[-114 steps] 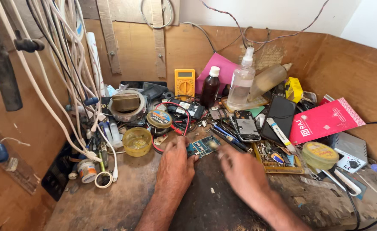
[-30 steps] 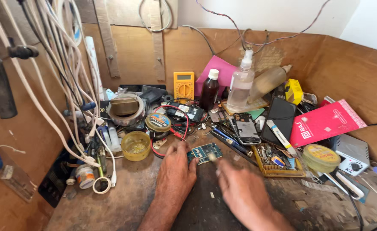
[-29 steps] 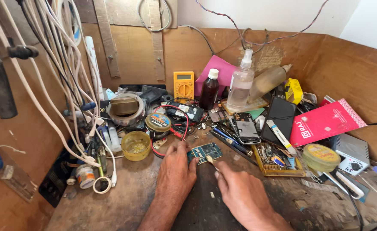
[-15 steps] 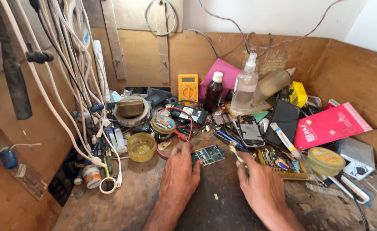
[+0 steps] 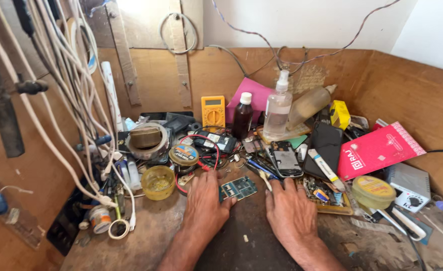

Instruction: The person works on a small circuit board at a cluttered workbench. They use a multimeter to test points on the board, then use a soldering iron to apply heat to specific components. The person repeatedly handles the board and tools throughout the clip.

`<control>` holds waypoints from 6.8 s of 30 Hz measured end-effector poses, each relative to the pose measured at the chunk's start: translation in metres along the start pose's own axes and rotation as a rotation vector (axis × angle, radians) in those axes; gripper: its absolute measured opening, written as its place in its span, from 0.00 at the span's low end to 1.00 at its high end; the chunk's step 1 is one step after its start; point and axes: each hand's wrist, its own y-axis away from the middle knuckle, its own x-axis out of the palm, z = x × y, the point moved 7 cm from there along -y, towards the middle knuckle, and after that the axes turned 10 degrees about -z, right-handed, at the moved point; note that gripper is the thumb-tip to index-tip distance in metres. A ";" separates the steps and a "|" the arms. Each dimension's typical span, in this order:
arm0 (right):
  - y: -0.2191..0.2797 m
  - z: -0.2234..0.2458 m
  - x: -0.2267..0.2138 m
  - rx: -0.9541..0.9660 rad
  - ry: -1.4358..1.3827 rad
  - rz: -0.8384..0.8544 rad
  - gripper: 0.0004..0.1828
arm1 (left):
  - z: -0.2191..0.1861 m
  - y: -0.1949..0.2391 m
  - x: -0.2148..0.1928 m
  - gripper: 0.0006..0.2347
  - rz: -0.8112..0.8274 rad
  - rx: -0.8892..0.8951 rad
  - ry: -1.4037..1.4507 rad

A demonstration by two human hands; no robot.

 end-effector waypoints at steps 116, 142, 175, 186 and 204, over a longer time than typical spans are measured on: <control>-0.019 0.058 0.033 0.097 -0.825 -0.029 0.41 | 0.063 -0.001 0.047 0.17 0.102 -0.680 1.153; -0.007 0.035 0.021 0.171 -0.482 0.009 0.36 | 0.024 -0.051 -0.050 0.18 -0.508 0.008 -0.012; -0.006 0.028 0.023 0.183 -0.490 0.061 0.21 | 0.078 -0.012 -0.084 0.18 -0.150 0.127 -0.410; -0.006 0.048 0.021 0.026 -0.375 0.165 0.36 | 0.045 -0.058 -0.071 0.15 -0.253 0.195 -0.273; -0.011 0.040 0.043 0.012 -0.536 0.115 0.28 | 0.099 -0.143 0.006 0.08 -0.096 -0.177 -0.463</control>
